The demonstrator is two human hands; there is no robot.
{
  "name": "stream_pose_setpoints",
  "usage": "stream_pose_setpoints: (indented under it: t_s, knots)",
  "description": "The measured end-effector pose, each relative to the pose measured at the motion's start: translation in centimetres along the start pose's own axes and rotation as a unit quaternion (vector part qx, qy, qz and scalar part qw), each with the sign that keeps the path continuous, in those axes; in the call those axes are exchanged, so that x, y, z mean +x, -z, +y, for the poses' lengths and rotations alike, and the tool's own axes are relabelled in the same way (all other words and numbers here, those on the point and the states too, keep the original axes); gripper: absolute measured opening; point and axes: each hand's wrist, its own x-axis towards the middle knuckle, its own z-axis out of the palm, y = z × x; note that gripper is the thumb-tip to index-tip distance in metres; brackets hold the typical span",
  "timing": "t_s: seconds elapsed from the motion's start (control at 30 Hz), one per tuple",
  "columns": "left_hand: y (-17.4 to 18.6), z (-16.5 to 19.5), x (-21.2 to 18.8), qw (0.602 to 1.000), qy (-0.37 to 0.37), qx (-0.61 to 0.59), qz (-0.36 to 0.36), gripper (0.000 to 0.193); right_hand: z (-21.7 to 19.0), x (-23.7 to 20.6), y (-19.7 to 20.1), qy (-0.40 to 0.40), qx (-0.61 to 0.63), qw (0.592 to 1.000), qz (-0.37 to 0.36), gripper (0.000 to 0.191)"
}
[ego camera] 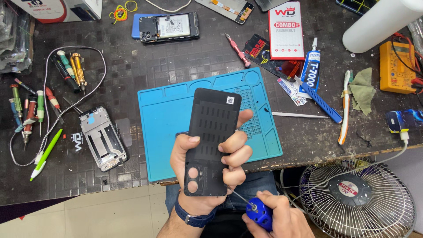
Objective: The person uses a blue electric screwdriver to remove screws from a black phone case and then from the back of a disassembled smartphone. The person places the case aside and continues to remove screws from the phone's internal frame.
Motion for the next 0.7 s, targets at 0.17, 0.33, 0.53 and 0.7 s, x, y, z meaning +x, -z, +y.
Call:
stream_pose_setpoints:
  t_s: [0.17,0.33,0.53,0.7]
  knots:
    - [0.0,-0.2,0.0,1.000,-0.008,0.001,-0.001,0.086,-0.6,1.2,0.8,-0.006,0.008,0.998,-0.054,0.062]
    - [0.0,-0.1,0.0,1.000,-0.013,-0.005,-0.002,0.086,-0.7,1.0,0.4,0.003,0.008,0.998,-0.061,0.061]
    - [0.1,-0.2,-0.1,1.000,-0.017,-0.008,0.002,0.085,-0.4,0.2,0.1,-0.003,0.011,0.998,-0.064,0.060]
    - [0.3,-0.2,-0.2,1.000,-0.019,-0.012,-0.001,0.084,-0.4,0.2,0.3,-0.057,0.022,0.994,-0.095,0.063]
